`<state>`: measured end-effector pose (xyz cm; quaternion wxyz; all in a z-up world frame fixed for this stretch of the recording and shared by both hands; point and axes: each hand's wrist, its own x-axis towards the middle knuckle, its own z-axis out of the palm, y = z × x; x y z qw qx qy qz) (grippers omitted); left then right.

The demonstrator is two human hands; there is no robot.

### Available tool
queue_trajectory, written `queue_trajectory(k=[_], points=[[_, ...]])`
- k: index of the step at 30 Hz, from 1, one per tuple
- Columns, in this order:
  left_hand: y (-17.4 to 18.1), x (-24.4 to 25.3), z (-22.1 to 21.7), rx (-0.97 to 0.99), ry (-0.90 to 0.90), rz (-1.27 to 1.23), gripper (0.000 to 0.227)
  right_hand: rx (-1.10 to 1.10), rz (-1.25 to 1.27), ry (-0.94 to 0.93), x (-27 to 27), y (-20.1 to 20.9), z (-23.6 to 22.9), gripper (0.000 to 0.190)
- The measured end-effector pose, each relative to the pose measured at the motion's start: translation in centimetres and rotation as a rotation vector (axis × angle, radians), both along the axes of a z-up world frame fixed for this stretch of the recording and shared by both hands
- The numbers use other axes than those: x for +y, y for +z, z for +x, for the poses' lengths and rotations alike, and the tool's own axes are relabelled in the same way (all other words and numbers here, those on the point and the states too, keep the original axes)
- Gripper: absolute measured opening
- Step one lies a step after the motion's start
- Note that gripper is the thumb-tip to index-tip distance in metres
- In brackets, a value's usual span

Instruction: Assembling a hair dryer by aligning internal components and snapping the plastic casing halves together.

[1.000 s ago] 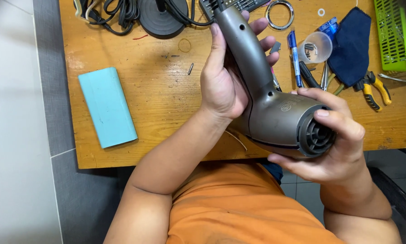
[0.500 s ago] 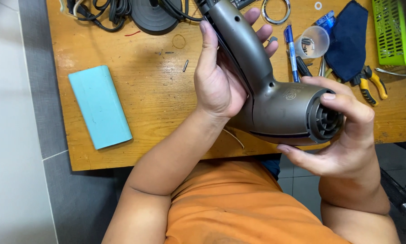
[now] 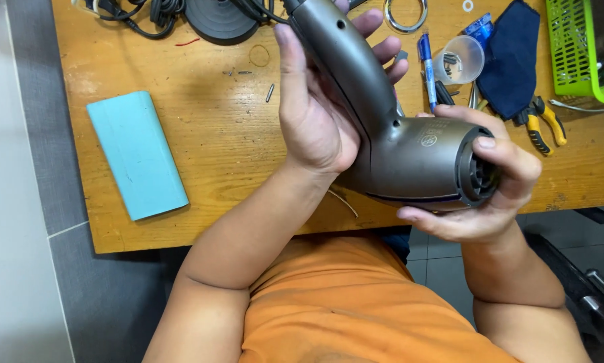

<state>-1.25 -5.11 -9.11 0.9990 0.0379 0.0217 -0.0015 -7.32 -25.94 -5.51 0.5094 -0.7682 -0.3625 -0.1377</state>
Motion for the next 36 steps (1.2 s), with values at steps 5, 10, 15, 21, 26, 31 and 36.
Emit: queue_trajectory(k=[5,10,15,21,26,31,36], points=[[0.6,0.0,-0.2,-0.029,0.126,0.084,0.049,0.14,0.102,0.024,0.0,-1.1,1.0,0.102],[-0.7,-0.1,-0.4,-0.073,0.079,0.146,0.054,0.215,0.199,0.126,-1.4,-4.0,1.8,0.102],[-1.1,-0.5,-0.5,-0.082,0.016,0.156,0.061,0.32,0.279,0.236,-3.7,-6.6,3.2,0.106],[-1.6,-0.3,-0.3,-0.114,0.066,0.23,0.068,0.268,0.151,0.189,-1.8,-5.6,2.3,0.105],[-0.1,0.0,-0.3,-0.05,0.124,0.327,0.04,0.411,0.152,0.17,-1.3,-4.7,2.1,0.097],[-0.5,-0.1,0.0,0.003,0.118,0.338,0.04,0.459,0.121,0.057,-2.0,-7.1,1.0,0.109],[-0.3,0.4,-0.8,-0.02,0.125,0.352,0.036,0.365,-0.16,-0.101,-2.7,-3.8,0.6,0.121]])
